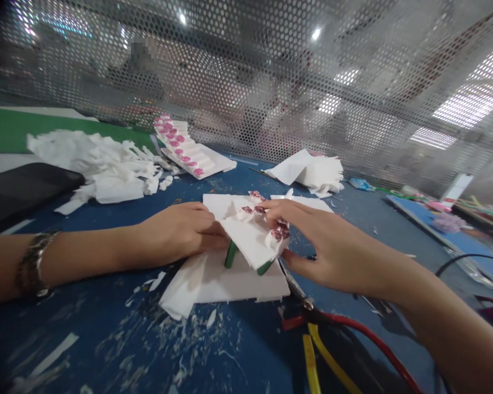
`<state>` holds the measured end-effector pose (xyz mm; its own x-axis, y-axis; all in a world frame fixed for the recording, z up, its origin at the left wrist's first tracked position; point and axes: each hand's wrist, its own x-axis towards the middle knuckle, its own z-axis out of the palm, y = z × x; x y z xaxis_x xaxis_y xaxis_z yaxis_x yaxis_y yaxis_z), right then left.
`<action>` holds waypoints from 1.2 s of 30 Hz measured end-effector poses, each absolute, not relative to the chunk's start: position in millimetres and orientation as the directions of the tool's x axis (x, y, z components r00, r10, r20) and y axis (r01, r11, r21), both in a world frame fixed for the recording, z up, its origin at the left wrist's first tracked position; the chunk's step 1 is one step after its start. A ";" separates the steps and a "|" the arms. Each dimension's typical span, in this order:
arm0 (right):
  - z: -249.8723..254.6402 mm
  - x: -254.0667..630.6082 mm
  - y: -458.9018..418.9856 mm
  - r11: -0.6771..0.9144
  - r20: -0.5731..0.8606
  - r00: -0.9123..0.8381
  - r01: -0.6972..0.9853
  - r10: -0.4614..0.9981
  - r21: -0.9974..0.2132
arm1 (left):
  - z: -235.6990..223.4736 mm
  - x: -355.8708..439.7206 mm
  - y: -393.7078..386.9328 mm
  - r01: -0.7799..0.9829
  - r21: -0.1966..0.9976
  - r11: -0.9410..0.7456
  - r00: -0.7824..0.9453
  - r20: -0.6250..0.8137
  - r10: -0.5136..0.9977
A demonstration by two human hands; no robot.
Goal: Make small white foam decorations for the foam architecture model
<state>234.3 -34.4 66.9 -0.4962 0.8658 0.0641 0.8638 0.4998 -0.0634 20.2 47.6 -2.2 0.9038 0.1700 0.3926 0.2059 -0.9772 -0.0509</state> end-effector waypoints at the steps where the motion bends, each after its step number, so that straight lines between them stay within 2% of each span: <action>1: 66.7 234.2 -34.2 0.503 0.069 -0.499 0.862 0.864 -0.067 | -2.0 19.4 47.0 0.224 -0.033 -0.974 0.899 0.394 0.193; 4: 65.6 234.0 -33.7 0.517 0.088 -0.512 0.854 0.855 -0.058 | -0.7 14.8 46.2 0.246 -0.054 -0.968 0.899 0.385 0.207; 11: 65.4 235.3 -34.4 0.527 0.068 -0.524 0.849 0.849 -0.027 | 2.2 8.1 48.3 0.166 -0.137 -0.977 0.940 0.322 0.115; 14: 65.5 235.9 -34.3 0.519 0.070 -0.516 0.854 0.854 -0.036 | 2.4 10.8 47.9 0.140 -0.130 -0.982 0.932 0.353 0.086; 19: 65.7 234.9 -34.6 0.524 0.072 -0.520 0.851 0.851 -0.038 | 2.0 14.1 47.4 0.178 -0.081 -0.981 0.919 0.370 0.136; 24: 65.9 233.6 -35.4 0.508 0.060 -0.505 0.860 0.861 -0.053 | -1.6 8.4 53.1 0.075 -0.139 -0.987 0.920 0.391 0.015; 29: 67.6 232.9 -36.4 0.544 0.043 -0.543 0.838 0.839 -0.033 | -2.6 8.5 54.2 0.082 -0.136 -0.987 0.914 0.404 0.020; 36: 70.4 230.6 -37.4 0.543 0.028 -0.543 0.836 0.839 -0.079 | 6.1 12.1 56.4 0.092 -0.126 -0.988 0.957 0.284 0.053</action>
